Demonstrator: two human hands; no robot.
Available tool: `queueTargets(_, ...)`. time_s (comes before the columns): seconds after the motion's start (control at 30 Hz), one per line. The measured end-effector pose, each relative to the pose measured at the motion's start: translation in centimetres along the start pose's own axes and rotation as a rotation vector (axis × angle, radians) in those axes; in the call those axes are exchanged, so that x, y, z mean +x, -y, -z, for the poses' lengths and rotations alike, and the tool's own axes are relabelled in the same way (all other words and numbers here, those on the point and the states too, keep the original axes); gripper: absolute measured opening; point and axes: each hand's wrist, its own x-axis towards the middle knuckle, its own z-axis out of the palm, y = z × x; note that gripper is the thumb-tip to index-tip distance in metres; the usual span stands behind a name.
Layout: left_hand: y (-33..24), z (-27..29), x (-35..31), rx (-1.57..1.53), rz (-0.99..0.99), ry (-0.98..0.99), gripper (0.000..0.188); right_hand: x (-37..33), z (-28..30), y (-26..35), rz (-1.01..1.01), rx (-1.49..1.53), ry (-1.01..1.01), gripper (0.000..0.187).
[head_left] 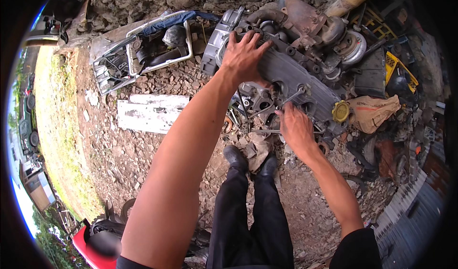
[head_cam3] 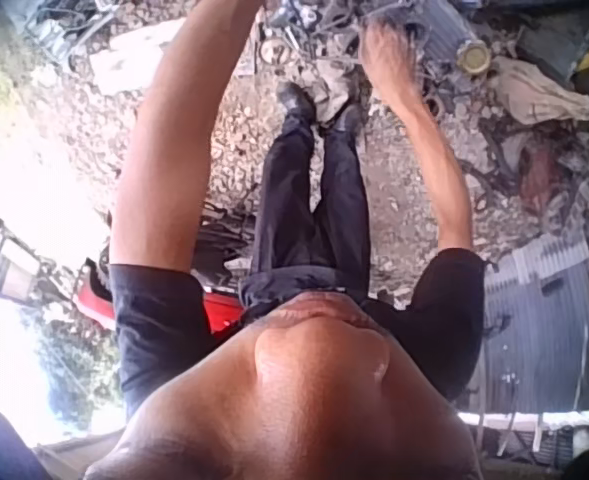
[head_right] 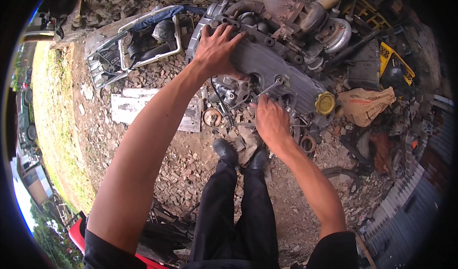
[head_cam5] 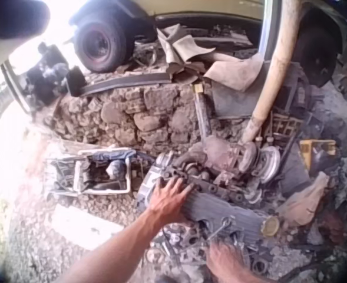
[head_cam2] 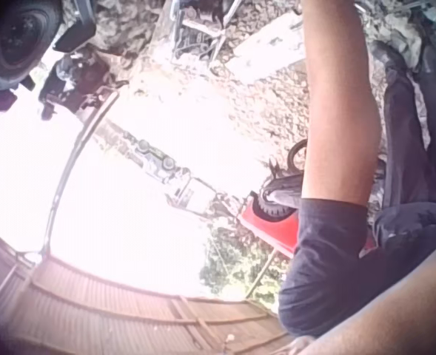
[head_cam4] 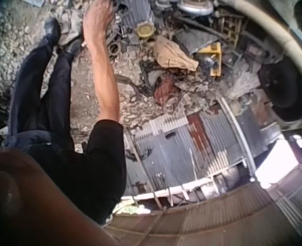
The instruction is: The person picks up a metal engine cover and uses a wrench to tighten bolts on it. They then place the cover onto an engine block and continue tightening the bolts to secure it in place.
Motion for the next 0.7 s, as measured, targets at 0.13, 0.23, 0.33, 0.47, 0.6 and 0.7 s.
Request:
queueTargets(0.13,-0.7,0.2,0.9,-0.008,-0.021,-0.011,0.13,7.7,2.7,-1.0,-0.155,-0.073,-0.109,0.033)
queueTargets(0.23,-0.3,0.3,0.4,-0.007,-0.005,0.006,0.13,10.1,5.3,-2.9,-0.131,-0.211,-0.295,0.029)
queueTargets(0.33,-0.3,0.2,0.3,0.002,0.0,0.004,0.129,9.9,5.7,-6.7,-0.025,-0.208,-0.355,0.029)
queueTargets(0.47,-0.5,0.5,0.6,0.013,0.001,0.008,0.129,10.1,7.2,-9.3,0.199,-0.022,-0.338,0.032)
queueTargets(0.6,-0.5,1.1,0.2,-0.009,0.007,0.038,0.13,10.3,6.8,-6.4,0.507,-0.154,-0.186,0.041)
queueTargets(0.7,-1.2,0.9,0.4,0.064,-0.002,-0.018,0.127,12.2,6.6,-8.3,0.817,-0.386,-0.172,0.044)
